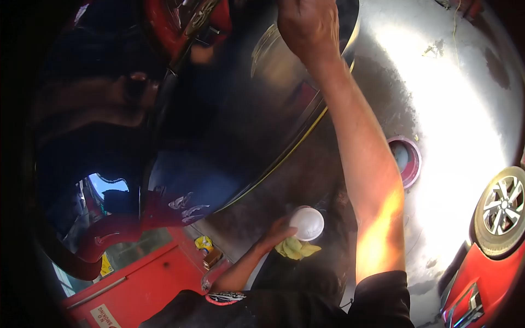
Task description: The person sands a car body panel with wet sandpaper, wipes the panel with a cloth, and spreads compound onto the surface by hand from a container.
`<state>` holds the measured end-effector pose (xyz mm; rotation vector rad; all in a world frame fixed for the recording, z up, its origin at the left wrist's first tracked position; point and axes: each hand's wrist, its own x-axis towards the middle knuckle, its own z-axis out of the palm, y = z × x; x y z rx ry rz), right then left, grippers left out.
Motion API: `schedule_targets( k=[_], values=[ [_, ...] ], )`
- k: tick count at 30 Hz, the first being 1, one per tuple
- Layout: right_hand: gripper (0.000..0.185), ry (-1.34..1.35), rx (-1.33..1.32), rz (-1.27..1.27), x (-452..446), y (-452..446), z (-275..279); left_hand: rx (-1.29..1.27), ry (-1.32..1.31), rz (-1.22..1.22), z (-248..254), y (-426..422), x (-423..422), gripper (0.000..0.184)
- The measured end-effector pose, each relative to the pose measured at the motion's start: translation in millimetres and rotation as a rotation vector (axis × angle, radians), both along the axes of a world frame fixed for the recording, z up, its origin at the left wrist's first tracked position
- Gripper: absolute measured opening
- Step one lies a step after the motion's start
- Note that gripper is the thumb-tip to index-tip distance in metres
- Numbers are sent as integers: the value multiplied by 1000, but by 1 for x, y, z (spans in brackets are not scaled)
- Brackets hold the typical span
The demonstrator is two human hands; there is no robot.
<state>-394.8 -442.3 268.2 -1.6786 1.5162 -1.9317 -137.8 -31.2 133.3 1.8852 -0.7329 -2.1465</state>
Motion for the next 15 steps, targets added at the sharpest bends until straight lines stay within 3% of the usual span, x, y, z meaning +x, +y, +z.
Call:
schedule_targets(
  k=[2,5,8,9,12,15],
  values=[
    [37,40,-151,109,6,4,4,10,-19,26,-1,2,0,68],
    [35,-9,-40,366,11,55,-19,-25,31,15,-7,4,2,68],
    [49,-73,210,132,40,93,-68,-46,64,11,-17,11,9,67],
    [60,393,260,148,71,112,-96,-50,66,9,-18,12,11,67],
    [71,393,265,741,104,193,-96,-10,-20,-3,-11,10,8,67],
    [64,119,251,557,89,209,-112,-22,-8,-5,-21,20,17,68]
  ],
)
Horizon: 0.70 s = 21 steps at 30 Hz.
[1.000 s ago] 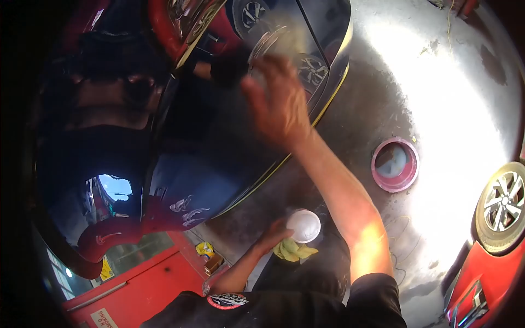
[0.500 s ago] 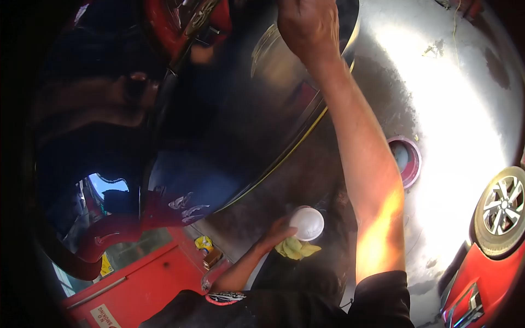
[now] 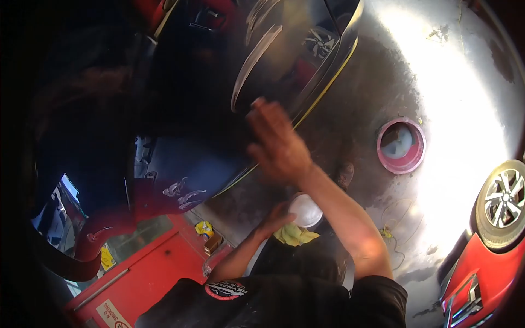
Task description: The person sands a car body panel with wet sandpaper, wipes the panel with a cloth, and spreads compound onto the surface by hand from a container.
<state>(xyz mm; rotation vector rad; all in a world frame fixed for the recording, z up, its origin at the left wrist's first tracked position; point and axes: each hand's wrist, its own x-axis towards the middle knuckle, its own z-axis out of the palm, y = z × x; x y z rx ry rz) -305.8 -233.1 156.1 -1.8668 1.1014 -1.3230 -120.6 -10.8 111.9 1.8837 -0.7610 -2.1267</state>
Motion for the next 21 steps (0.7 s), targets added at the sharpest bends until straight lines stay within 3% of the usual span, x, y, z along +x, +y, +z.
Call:
schedule_targets(
  k=[2,4,7,10,14,17,20,21],
  values=[
    [53,-26,156,-333,-25,-12,1,-39,-86,-11,-3,1,3,67],
    [46,-62,428,-253,-53,2,12,-46,-120,29,2,6,8,67],
    [44,230,386,209,-75,67,-2,-59,-49,170,18,-13,6,65],
    [53,363,590,483,-64,116,4,-149,-36,186,16,-35,7,62],
    [64,690,635,585,-40,145,-21,-193,-166,91,29,-50,1,62],
    [71,846,619,622,-26,155,-39,-282,-367,-158,38,-57,1,66],
    [70,877,650,677,-26,166,-43,-193,-260,3,26,-44,10,71],
    [68,870,666,686,-26,171,-47,-192,-274,-44,28,-46,10,71]
  ],
)
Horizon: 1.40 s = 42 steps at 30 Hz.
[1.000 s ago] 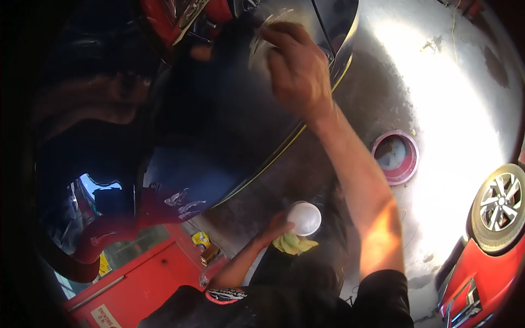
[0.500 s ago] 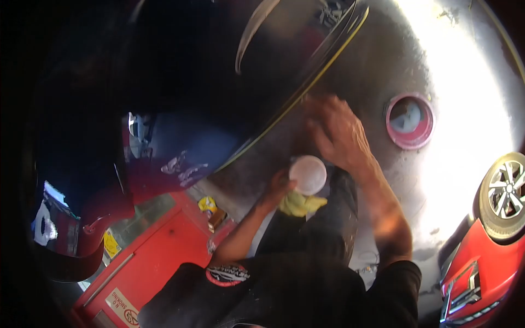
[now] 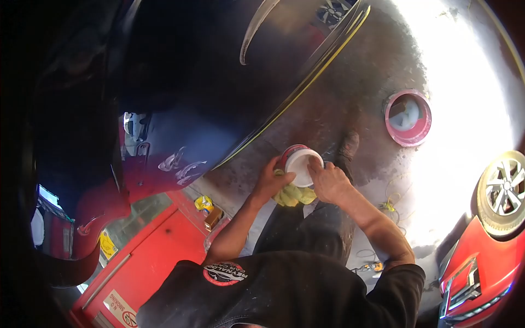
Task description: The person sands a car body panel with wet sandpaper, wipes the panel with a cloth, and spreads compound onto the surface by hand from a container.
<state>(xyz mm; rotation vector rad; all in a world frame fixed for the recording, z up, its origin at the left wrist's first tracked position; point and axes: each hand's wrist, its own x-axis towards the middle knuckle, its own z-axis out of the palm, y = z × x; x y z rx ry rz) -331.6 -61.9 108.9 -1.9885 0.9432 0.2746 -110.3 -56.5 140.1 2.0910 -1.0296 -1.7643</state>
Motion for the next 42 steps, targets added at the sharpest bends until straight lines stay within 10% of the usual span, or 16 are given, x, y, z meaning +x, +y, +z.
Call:
schedule_targets(
  k=[7,12,16,21,26,42],
  values=[
    [49,-159,391,-66,-3,12,-16,58,-3,-47,-7,11,1,70],
    [51,-519,404,-716,-44,-68,50,105,116,186,-6,16,8,67],
    [62,-683,-475,-1132,-12,-150,54,99,159,154,-9,14,15,63],
    [76,-738,-632,-784,61,-153,49,89,121,94,-12,16,11,61],
    [69,-678,-850,-1173,36,-190,16,88,122,87,-15,26,8,62],
    [61,-894,-839,-869,27,-210,45,127,138,58,-26,32,9,70]
  ],
)
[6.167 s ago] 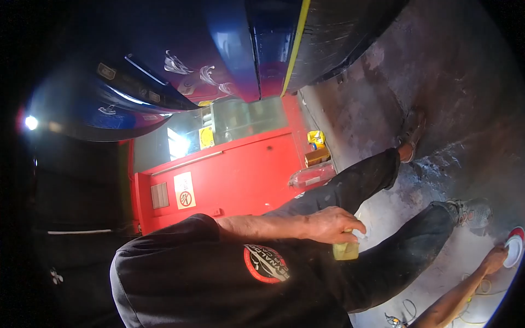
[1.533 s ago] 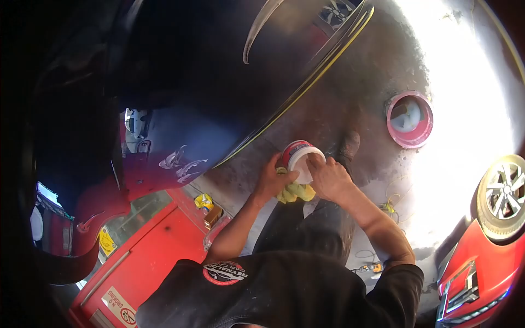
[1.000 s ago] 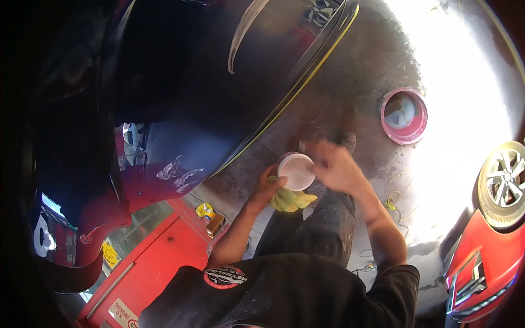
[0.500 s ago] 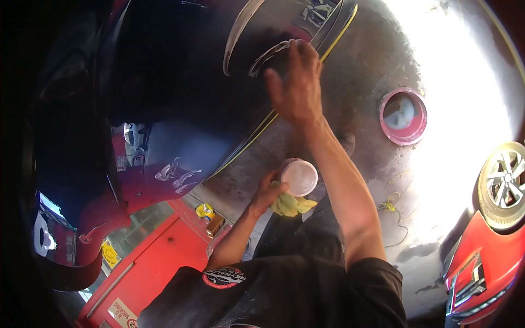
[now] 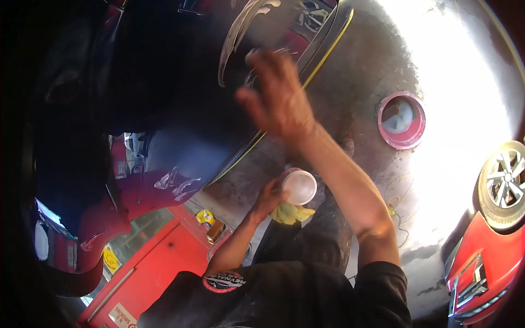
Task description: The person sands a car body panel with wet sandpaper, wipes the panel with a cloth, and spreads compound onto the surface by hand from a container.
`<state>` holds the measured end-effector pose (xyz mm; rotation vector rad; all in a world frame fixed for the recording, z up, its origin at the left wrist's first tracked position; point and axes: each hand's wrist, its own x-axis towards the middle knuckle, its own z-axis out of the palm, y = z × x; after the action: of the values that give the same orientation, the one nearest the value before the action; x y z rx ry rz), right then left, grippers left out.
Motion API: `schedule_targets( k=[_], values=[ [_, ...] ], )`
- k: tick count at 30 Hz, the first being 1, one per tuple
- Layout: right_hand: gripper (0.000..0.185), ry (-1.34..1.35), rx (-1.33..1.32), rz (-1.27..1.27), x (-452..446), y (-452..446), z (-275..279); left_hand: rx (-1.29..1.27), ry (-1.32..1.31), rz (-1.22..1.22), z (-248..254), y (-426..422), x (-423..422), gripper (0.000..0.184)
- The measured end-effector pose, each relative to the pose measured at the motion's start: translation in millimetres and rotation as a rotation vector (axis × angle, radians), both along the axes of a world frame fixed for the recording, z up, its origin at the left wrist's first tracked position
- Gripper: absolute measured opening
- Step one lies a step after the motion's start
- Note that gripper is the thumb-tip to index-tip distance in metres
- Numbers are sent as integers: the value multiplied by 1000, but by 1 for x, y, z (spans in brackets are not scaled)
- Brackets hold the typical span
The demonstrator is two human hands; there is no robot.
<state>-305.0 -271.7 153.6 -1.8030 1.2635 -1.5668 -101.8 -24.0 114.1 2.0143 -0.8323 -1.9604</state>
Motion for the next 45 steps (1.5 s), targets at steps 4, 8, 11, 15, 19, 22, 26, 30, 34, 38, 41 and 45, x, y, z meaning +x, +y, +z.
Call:
schedule_targets(
  k=[4,8,11,15,19,22,26,30,34,38,41,45],
  values=[
    [58,22,-123,-323,-35,-75,-7,5,-14,11,-9,9,6,70],
    [54,-58,-132,-57,-6,-23,2,29,23,6,-9,6,2,68],
    [46,-140,206,239,-4,47,-3,43,27,-20,-6,4,3,67],
    [37,187,582,540,-18,132,-32,16,-11,85,-3,-1,0,66],
    [42,715,780,747,-17,189,-52,6,-14,123,-14,-6,9,65],
    [47,787,794,785,-7,207,-73,-4,-70,71,-12,-10,10,65],
    [47,768,850,896,2,227,-98,-2,-147,-34,-12,-13,18,64],
    [40,502,1067,939,-6,226,-90,28,-99,3,-13,-12,20,62],
    [42,-121,995,686,-36,189,-71,74,47,187,-20,-3,34,61],
    [42,-1339,936,123,-33,112,-59,81,98,179,-3,-17,30,63],
    [35,-1196,587,-233,-4,47,-59,75,62,145,-2,-18,29,64],
    [33,-662,478,-374,17,32,-85,76,55,120,-5,-15,30,66]
  ],
)
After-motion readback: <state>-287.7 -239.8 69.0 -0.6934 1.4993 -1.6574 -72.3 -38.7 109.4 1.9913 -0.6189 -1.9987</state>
